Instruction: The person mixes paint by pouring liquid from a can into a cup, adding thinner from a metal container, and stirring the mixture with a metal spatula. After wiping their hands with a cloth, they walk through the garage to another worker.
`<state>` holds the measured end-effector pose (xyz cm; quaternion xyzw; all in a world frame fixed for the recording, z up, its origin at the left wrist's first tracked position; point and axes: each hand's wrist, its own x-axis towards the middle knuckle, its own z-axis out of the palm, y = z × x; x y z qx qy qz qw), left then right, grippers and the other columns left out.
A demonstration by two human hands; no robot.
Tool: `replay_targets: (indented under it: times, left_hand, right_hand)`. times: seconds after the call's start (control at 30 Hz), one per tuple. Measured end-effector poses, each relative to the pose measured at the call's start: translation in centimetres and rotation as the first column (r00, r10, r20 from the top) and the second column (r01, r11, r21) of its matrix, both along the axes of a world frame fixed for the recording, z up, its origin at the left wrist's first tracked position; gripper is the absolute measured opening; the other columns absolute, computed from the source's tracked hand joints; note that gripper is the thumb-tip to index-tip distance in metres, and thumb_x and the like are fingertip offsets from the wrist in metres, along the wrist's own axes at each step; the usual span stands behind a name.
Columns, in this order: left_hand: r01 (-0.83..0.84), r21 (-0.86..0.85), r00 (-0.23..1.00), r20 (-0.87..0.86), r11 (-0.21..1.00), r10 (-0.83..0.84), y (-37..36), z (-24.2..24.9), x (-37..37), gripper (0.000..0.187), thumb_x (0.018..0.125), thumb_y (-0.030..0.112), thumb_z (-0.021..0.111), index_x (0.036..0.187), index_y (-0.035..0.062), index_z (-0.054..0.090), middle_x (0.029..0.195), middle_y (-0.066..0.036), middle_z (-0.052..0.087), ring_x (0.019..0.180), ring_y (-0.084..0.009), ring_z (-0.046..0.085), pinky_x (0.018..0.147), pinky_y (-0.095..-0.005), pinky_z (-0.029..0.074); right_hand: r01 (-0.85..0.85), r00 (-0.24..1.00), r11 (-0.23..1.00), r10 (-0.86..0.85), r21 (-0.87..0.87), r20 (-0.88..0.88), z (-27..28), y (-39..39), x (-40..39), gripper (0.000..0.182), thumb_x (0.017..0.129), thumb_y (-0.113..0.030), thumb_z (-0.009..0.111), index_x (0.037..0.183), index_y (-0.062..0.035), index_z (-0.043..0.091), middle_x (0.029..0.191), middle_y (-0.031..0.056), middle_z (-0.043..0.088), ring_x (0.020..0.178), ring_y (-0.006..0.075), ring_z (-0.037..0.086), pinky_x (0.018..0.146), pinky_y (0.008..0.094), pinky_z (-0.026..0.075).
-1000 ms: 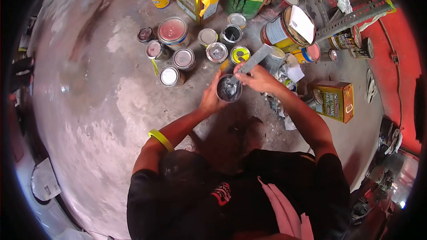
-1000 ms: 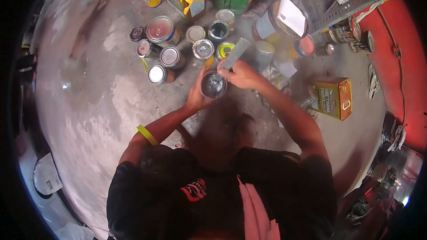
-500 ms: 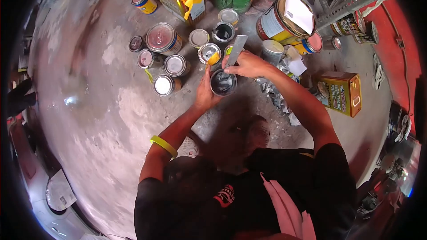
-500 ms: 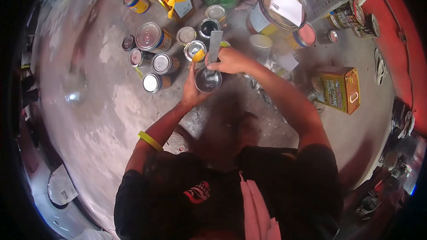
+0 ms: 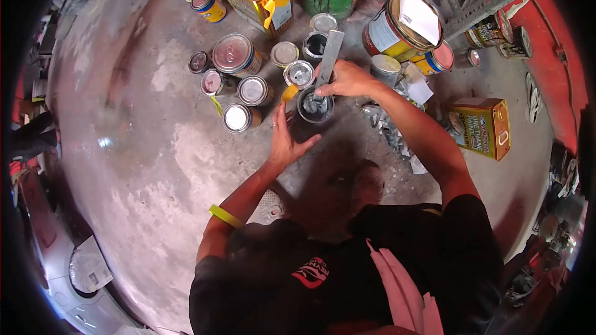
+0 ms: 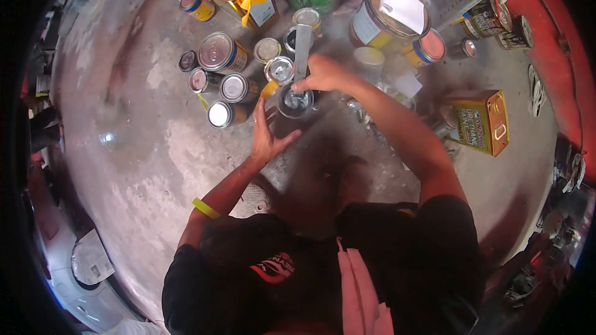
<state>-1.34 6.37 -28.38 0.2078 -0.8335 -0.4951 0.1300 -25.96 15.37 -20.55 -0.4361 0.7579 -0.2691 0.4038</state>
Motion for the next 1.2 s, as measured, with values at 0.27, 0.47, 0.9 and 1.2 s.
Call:
replay_targets:
  times: [0.27, 0.47, 0.9, 1.2]
  left_hand:
    - [-0.067, -0.056, 0.991, -0.119, 0.996, 0.06, -1.3, 1.1, 2.9, 0.099, 0.076, 0.03, 0.086, 0.149, 0.0019, 0.025, 0.15, -0.024, 0.022, 0.128, -0.0391, 0.047, 0.101, -0.0467, 0.047]
    - [-0.097, -0.249, 0.988, -0.141, 0.964, 0.063, -1.0, 3.0, 2.0, 0.07, 0.082, 0.027, 0.08, 0.135, 0.0038, 0.042, 0.149, -0.024, 0.026, 0.13, -0.0424, 0.043, 0.105, -0.0504, 0.042]
    - [-0.331, 0.573, 0.863, -0.137, 0.749, 0.486, -1.3, 6.5, 1.8, 0.044, 0.103, 0.031, 0.051, 0.137, 0.0024, 0.045, 0.145, -0.017, 0.037, 0.131, -0.0246, 0.045, 0.111, -0.0435, 0.034]
    - [-0.066, 0.592, 0.9, -0.313, 0.803, 0.304, -2.2, 11.5, 1.3, 0.075, 0.102, 0.063, 0.026, 0.137, 0.0006, 0.05, 0.128, -0.017, 0.057, 0.133, -0.0257, 0.044, 0.113, -0.0453, 0.031]
  right_hand:
    - [0.277, 0.839, 0.961, -0.231, -0.021, 0.493, 0.7, 0.3, 0.2, 0.038, 0.082, -0.015, 0.079, 0.115, -0.006, 0.063, 0.097, 0.0042, 0.066, 0.086, 0.0102, 0.058, 0.07, 0.0272, 0.046]
    - [0.301, 0.826, 0.954, -0.264, 0.006, 0.498, -1.5, 0.2, -0.5, 0.046, 0.079, -0.011, 0.081, 0.12, -0.0035, 0.061, 0.086, 0.0032, 0.068, 0.071, 0.0097, 0.058, 0.061, 0.0271, 0.048]
    - [-0.111, 0.978, 0.972, 0.144, 0.208, -0.151, 7.1, 2.9, -1.7, 0.037, 0.086, -0.029, 0.073, 0.109, -0.0008, 0.069, 0.095, 0.0134, 0.072, 0.084, 0.0175, 0.067, 0.077, 0.0351, 0.052]
    - [0.025, 0.917, 0.978, 0.06, -0.207, 0.395, 7.7, 1.0, 6.8, 0.025, 0.092, -0.023, 0.071, 0.106, -0.0022, 0.071, 0.091, 0.0078, 0.072, 0.083, 0.0155, 0.068, 0.077, 0.0312, 0.054]
